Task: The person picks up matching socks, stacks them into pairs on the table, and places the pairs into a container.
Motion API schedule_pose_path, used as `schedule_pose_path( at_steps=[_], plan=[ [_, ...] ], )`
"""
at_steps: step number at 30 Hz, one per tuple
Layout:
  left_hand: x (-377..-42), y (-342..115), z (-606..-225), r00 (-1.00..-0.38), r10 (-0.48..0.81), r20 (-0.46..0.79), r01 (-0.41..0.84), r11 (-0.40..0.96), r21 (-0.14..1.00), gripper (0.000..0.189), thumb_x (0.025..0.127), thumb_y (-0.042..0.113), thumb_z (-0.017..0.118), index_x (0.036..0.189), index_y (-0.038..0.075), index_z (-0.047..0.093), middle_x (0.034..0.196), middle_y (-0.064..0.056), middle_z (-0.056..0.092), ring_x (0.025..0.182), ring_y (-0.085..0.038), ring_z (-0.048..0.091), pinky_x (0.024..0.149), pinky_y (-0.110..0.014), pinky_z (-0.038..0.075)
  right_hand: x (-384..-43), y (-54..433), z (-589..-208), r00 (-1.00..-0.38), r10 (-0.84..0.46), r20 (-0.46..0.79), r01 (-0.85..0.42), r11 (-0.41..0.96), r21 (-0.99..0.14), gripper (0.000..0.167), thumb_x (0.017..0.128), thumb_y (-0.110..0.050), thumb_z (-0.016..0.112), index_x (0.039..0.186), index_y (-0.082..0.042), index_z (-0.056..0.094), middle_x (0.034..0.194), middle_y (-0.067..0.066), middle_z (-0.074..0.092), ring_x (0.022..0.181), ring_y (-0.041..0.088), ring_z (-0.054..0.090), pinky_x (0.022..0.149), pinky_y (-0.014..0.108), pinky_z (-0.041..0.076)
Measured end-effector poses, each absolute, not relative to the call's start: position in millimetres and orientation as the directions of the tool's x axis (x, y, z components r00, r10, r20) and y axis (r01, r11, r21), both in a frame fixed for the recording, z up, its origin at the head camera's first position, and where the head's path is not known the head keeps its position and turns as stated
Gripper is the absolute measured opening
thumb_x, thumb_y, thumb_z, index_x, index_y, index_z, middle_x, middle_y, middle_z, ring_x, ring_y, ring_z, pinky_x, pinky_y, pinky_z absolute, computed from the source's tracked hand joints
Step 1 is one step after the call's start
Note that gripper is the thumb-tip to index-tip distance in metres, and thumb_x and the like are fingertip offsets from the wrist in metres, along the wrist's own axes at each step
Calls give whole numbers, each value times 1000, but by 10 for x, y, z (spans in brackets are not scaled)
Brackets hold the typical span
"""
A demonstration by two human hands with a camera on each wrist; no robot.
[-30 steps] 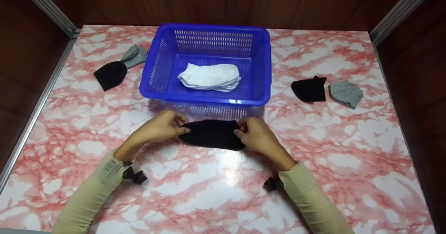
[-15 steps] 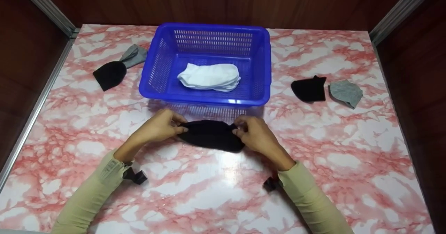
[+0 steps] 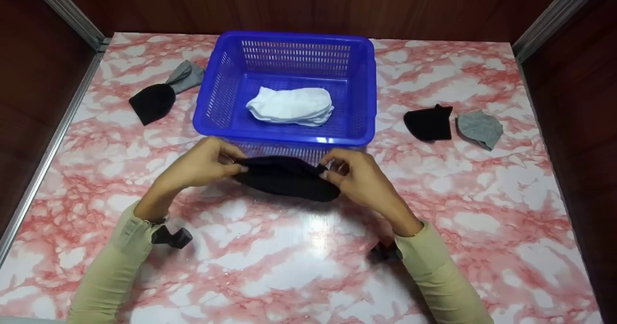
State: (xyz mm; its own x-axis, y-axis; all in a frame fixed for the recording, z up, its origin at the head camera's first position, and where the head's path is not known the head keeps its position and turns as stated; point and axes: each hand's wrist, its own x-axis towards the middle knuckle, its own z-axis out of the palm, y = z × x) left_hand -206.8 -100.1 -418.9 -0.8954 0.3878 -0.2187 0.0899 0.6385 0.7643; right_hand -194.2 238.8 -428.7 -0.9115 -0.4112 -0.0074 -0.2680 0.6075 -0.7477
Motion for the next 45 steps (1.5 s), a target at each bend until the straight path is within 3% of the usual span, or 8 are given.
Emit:
schedule_pose_path(
  at_steps=[7,14,19,24,27,31,40,45],
  plan=[
    [-2108,-1043,-3944,-890,399,-219,58,576,815,23,95,9,74,116,4,80,107,-10,82,70,-10,75,64,-25,61,-1952,2399,-4053,-916,-399,51,-297,585,-754,15,95,-2,73,109,-7,75,101,8,75,86,3,67,77,14,55],
    [-2226,-1069,-3793,-885,417,-206,42,514,857,21,96,4,72,115,1,79,108,-15,81,73,-13,78,69,-27,64,-2050,2372,-3831,-917,-388,89,-322,592,-739,15,94,0,73,108,-4,76,101,11,76,88,0,66,80,9,55],
    [-2396,-1100,-3700,-873,470,-128,157,521,839,25,95,8,73,119,6,79,109,-12,81,81,-8,73,71,-21,59,-2211,2374,-3648,-912,-399,94,-346,627,-698,14,95,-8,76,108,-4,77,101,13,78,86,-5,66,76,9,54],
    [-2610,-1108,-3613,-837,541,-84,220,473,853,30,95,6,72,125,5,75,113,-16,79,81,-13,77,71,-26,63,-2417,2386,-3497,-922,-386,33,-298,652,-697,15,95,-16,78,108,-9,76,103,9,78,84,-4,68,67,15,54],
    [-2734,-1106,-3563,-835,544,-86,246,508,826,29,96,9,72,124,5,76,117,-13,78,80,-13,77,73,-26,64,-2542,2387,-3439,-920,-393,-7,-277,660,-698,14,95,-18,78,108,-12,77,102,5,78,86,-1,69,67,17,53],
    [-2888,-1100,-3515,-839,533,-108,250,553,795,28,98,12,71,124,7,76,119,-10,78,82,-12,77,76,-28,64,-2719,2375,-3382,-909,-409,-72,-247,672,-698,16,95,-20,79,109,-12,77,99,-3,77,85,2,69,71,17,52],
    [-3271,-1081,-3476,-813,543,-210,161,557,815,25,98,7,70,122,-1,75,120,-19,76,72,-4,73,71,-20,62,-3195,2347,-3290,-848,-485,-214,-209,677,-706,23,95,-25,80,112,-10,77,96,-8,76,83,5,69,78,18,54],
    [-3486,-1078,-3446,-760,575,-303,116,579,807,27,98,8,71,122,-2,74,104,-6,79,74,-4,72,75,-21,62,-3446,2317,-3295,-804,-518,-294,-190,691,-697,27,93,-32,81,113,-13,77,97,-10,74,89,6,64,79,22,53]
  ],
)
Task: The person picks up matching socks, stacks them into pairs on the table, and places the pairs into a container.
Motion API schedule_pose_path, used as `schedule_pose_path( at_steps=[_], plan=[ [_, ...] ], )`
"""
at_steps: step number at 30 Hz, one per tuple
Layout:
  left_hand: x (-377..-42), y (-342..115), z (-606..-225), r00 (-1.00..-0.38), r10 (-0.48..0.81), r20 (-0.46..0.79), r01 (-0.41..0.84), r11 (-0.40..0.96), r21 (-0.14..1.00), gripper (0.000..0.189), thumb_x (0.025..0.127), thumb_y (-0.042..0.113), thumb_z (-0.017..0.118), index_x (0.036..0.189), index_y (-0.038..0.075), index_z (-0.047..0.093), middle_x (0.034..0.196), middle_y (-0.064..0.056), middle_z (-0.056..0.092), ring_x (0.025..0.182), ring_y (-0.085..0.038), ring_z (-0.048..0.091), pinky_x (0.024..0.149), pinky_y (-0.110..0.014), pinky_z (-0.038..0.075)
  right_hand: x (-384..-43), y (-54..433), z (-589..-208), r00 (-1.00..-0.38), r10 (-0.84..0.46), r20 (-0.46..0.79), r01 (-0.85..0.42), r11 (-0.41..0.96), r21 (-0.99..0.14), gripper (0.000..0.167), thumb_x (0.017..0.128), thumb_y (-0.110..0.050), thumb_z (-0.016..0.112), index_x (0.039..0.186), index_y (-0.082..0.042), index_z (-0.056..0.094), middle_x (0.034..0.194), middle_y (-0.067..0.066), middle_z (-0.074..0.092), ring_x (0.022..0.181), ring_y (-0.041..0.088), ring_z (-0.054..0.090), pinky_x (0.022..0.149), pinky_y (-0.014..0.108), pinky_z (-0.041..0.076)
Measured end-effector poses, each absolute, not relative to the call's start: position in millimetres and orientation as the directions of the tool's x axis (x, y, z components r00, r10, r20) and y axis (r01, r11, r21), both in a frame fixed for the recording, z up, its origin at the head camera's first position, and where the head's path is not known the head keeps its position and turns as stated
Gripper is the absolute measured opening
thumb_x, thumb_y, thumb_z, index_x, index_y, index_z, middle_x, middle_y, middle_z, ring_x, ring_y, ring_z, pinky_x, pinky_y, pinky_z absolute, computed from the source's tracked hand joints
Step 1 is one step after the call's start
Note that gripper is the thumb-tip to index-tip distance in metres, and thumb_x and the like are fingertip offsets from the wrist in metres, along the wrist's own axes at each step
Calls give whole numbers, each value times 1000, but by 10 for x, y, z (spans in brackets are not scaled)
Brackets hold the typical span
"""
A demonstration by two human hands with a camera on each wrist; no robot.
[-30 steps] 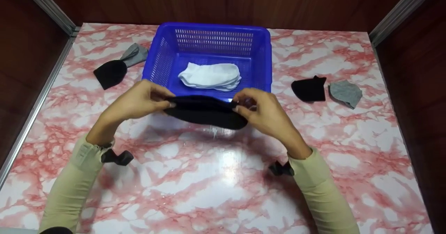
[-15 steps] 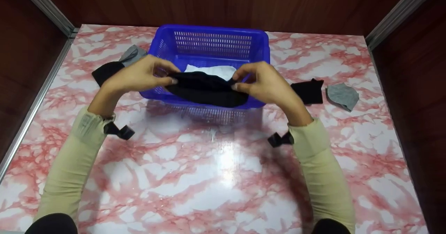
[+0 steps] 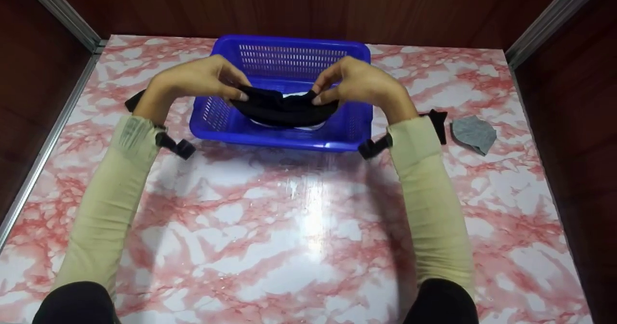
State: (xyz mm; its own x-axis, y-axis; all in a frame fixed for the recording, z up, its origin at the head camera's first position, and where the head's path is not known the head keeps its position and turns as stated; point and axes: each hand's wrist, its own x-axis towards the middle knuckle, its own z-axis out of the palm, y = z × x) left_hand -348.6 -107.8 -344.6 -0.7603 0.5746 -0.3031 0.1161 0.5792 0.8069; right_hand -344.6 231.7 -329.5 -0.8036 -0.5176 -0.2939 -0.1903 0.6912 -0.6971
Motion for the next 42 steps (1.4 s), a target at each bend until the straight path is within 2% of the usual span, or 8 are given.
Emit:
schedule_pose_path(
  at_steps=[5,8,14,18,25,33,37,42],
  plan=[
    [-3689,-1056,-3425,-735,589,-335,110,592,798,26,98,10,72,121,-1,75,82,11,75,67,-1,65,66,-14,55,-3674,2283,-3370,-779,-504,-373,-124,708,-696,28,93,-33,81,113,-13,76,91,-11,75,81,4,65,73,23,54],
    [-3787,-1031,-3439,-726,582,-367,82,602,794,23,97,11,73,118,0,76,80,11,73,64,-1,61,63,-12,51,-3791,2256,-3439,-768,-480,-424,-45,701,-712,26,93,-29,81,112,-13,76,90,-9,77,79,4,69,73,21,56],
    [-3955,-1000,-3521,-700,549,-456,-36,611,791,23,96,12,75,116,1,76,88,5,75,67,-2,62,66,-13,54,-3972,2221,-3596,-731,-467,-497,164,588,-792,9,97,-10,74,106,-9,77,92,-2,78,82,8,72,76,20,60],
    [-4059,-1022,-3611,-705,515,-487,-104,604,790,22,95,14,77,114,3,76,93,1,76,66,-4,59,66,-13,54,-4050,2203,-3655,-717,-477,-509,220,538,-814,9,99,-3,69,102,-8,76,93,0,77,84,10,73,77,21,61],
    [-4166,-1012,-3770,-740,458,-493,-132,620,773,16,94,15,78,108,8,75,87,6,72,64,-2,55,64,-12,52,-4122,2175,-3751,-732,-466,-497,188,563,-805,6,98,-6,71,100,-10,76,93,-4,75,88,8,70,78,21,60],
    [-4212,-937,-3818,-726,430,-537,-102,705,702,17,94,17,78,105,9,69,75,12,67,64,-3,52,64,-16,51,-4186,2130,-3838,-722,-464,-513,168,603,-780,7,100,-6,68,100,-10,73,90,-6,74,85,7,69,76,22,60],
    [-4231,-890,-3810,-702,398,-591,-88,774,626,19,94,18,78,102,11,62,77,10,63,69,-5,54,69,-18,55,-4202,2102,-3873,-733,-457,-503,68,687,-724,10,101,-10,66,110,-7,70,89,-12,75,84,5,67,75,24,59],
    [-4273,-811,-3804,-616,378,-691,-150,804,575,21,96,11,75,98,11,54,75,7,61,64,-4,53,67,-18,56,-4204,2073,-3925,-751,-426,-505,22,748,-664,10,99,-9,63,109,-6,63,91,-11,73,86,4,66,72,27,58]
  ],
)
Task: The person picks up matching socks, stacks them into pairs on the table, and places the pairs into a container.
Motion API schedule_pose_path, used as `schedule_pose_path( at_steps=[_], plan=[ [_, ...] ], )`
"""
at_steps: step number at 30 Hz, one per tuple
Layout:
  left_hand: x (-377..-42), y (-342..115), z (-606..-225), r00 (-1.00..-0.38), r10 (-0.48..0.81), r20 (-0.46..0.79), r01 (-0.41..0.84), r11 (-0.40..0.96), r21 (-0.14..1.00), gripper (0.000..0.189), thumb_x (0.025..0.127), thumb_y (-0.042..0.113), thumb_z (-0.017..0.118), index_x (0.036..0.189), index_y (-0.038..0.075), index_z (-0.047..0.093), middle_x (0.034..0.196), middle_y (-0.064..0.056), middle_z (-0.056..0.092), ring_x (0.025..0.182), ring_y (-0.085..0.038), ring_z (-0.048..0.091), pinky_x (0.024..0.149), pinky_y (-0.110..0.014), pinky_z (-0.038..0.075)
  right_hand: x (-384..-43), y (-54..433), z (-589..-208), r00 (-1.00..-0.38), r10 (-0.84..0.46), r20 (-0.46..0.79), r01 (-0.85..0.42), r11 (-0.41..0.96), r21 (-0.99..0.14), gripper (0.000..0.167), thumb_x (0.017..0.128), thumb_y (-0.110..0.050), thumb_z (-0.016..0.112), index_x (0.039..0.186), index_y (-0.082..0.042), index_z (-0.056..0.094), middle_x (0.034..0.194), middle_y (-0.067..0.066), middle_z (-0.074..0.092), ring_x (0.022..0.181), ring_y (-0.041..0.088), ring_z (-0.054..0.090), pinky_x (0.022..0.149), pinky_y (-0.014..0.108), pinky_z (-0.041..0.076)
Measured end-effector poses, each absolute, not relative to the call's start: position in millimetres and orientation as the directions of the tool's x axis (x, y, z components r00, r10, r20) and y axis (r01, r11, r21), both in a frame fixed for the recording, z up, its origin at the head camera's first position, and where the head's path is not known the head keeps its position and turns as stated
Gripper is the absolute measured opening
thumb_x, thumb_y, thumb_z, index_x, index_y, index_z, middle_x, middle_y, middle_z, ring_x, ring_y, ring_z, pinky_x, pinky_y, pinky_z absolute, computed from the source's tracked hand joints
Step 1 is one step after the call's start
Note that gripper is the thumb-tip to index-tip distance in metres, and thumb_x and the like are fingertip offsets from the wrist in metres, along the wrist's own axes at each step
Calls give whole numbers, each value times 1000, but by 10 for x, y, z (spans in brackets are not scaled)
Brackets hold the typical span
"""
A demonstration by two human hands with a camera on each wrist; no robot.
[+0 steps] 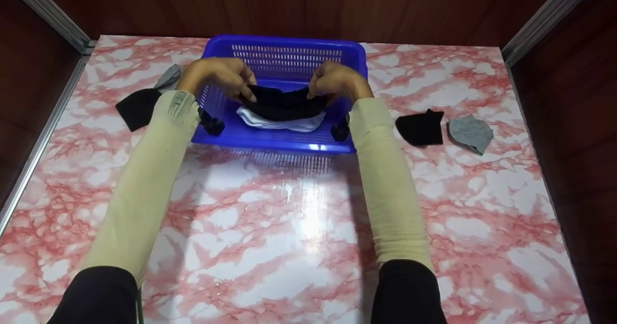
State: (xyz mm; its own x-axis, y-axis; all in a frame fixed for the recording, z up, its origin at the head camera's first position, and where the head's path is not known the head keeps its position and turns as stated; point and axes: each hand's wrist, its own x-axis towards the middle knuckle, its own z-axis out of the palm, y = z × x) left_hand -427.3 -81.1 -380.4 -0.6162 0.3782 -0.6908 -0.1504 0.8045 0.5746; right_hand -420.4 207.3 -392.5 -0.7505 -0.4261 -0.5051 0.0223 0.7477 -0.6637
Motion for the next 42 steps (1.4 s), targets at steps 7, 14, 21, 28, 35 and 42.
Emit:
schedule_pose_path(
  at_steps=[7,14,21,28,35,42],
  plan=[
    [-4287,-757,-3789,-555,334,-761,-173,849,499,26,97,14,74,95,13,48,68,10,45,55,-3,37,67,-17,52,-4199,2053,-3935,-779,-417,-468,-45,782,-622,7,99,-4,61,98,-11,60,104,0,71,94,7,67,64,27,52],
    [-4242,-741,-3854,-558,284,-780,-185,873,450,26,95,19,77,106,16,53,100,7,52,87,-7,52,82,-19,54,-4201,2048,-3956,-736,-475,-482,-151,810,-566,24,99,-13,70,121,-6,72,102,-8,74,81,6,59,68,24,50],
    [-4228,-732,-3887,-561,268,-783,-205,872,445,30,94,20,79,103,15,50,89,8,49,57,-3,39,59,-17,42,-4192,2024,-3957,-691,-492,-530,-201,835,-512,50,90,-31,83,130,-7,64,134,12,61,119,22,51,104,35,42],
    [-4245,-720,-3909,-564,263,-783,-174,889,424,31,93,23,80,107,15,54,85,8,57,57,-2,41,56,-16,41,-4177,1964,-3988,-682,-475,-556,-232,861,-451,54,89,-33,85,128,-6,59,130,12,59,114,22,50,99,35,43],
    [-4237,-714,-3886,-579,246,-778,-133,912,387,31,93,27,81,108,16,57,98,6,55,76,-5,49,64,-16,48,-4150,1934,-3962,-691,-451,-565,-208,873,-442,55,88,-35,86,124,-7,56,123,9,53,111,23,47,91,36,43],
    [-4249,-683,-3781,-587,255,-769,-70,930,362,32,93,30,80,106,15,55,68,10,47,58,-2,43,52,-15,42,-4133,2006,-3855,-747,-446,-494,-228,869,-440,53,87,-42,85,121,-7,66,121,8,64,107,21,55,94,34,46]
  ],
)
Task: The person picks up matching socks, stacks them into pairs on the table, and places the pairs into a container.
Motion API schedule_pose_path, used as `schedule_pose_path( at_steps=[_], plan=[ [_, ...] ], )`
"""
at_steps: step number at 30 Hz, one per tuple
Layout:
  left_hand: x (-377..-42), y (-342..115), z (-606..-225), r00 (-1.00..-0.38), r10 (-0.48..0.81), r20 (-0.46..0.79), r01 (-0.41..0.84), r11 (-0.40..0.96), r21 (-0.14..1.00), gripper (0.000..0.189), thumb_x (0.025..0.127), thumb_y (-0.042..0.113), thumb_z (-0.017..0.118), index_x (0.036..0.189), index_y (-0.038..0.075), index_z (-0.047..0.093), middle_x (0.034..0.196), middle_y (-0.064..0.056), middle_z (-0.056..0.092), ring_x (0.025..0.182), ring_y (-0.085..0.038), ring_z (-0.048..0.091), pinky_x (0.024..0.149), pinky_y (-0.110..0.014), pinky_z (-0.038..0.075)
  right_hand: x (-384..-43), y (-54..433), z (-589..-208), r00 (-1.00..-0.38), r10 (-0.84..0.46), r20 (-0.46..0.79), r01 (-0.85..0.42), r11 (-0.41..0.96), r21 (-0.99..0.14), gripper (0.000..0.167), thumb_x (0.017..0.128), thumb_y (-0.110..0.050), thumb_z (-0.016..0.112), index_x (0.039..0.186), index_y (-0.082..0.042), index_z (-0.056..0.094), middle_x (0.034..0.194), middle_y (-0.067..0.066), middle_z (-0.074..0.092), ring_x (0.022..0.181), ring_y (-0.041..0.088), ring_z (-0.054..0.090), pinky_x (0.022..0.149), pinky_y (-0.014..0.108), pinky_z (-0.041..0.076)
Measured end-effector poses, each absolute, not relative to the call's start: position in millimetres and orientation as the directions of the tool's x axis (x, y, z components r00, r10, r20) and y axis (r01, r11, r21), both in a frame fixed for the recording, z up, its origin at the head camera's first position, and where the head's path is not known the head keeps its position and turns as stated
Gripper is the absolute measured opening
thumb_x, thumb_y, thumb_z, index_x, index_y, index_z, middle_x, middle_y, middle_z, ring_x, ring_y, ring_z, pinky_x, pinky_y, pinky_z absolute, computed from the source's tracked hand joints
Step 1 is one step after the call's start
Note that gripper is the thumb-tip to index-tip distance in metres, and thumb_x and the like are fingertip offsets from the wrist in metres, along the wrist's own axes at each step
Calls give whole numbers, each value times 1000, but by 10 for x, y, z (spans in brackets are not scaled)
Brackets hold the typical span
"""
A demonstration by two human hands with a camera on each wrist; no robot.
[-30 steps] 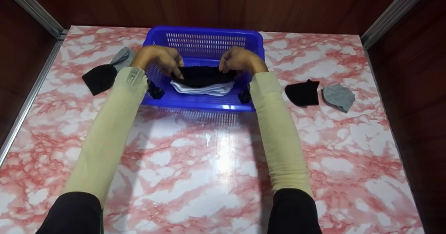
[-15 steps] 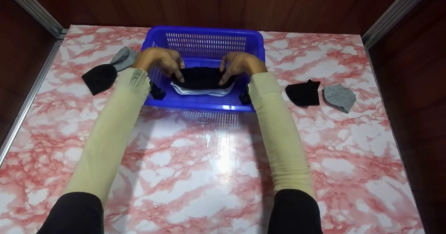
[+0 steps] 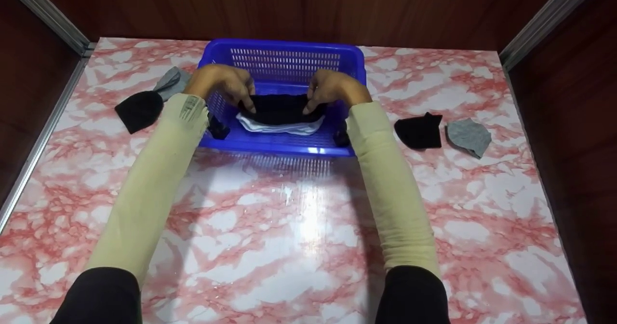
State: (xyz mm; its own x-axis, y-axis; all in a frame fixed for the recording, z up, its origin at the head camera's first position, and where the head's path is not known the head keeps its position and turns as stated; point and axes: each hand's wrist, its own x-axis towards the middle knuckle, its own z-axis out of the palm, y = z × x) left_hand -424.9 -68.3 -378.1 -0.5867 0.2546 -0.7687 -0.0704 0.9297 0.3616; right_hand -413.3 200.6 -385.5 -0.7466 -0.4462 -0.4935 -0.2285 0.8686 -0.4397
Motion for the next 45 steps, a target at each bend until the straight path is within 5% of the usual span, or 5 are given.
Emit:
schedule_pose_path(
  at_steps=[11,16,21,30,45],
  plan=[
    [-4235,-831,-3490,-625,370,-687,22,888,458,40,101,29,69,68,19,47,57,14,43,54,-1,43,52,-17,38,-4065,2171,-3558,-847,-453,-277,-253,803,-540,38,91,-31,82,115,-4,69,94,-4,71,84,5,63,74,18,50],
    [-4163,-974,-3413,-756,387,-528,167,894,416,24,102,35,65,93,14,58,86,7,54,80,-8,54,71,-21,47,-4014,2252,-3484,-879,-443,-176,-266,763,-589,34,92,-23,80,112,1,69,89,-6,70,78,0,61,71,15,49],
    [-4062,-1114,-3391,-863,395,-315,250,876,412,40,102,32,63,129,3,63,123,-11,64,114,-24,56,103,-39,49,-3946,2340,-3464,-913,-394,-105,-272,781,-563,36,94,-26,78,117,1,68,98,5,71,80,5,61,69,16,48],
    [-3965,-1444,-3470,-974,220,-47,160,827,538,38,105,24,56,135,3,62,130,-15,67,119,-27,60,103,-42,52,-3888,2486,-3654,-949,-307,73,-299,801,-519,50,98,-24,69,135,7,56,140,32,56,132,47,52,115,61,40],
    [-3845,-2268,-4064,-994,15,113,81,788,610,36,100,21,57,120,-7,67,123,-28,68,116,-39,63,105,-52,49,-3873,2510,-4079,-974,-213,75,-220,816,-535,81,100,-17,55,164,8,12,175,29,5,162,47,12,134,56,14]
  ],
)
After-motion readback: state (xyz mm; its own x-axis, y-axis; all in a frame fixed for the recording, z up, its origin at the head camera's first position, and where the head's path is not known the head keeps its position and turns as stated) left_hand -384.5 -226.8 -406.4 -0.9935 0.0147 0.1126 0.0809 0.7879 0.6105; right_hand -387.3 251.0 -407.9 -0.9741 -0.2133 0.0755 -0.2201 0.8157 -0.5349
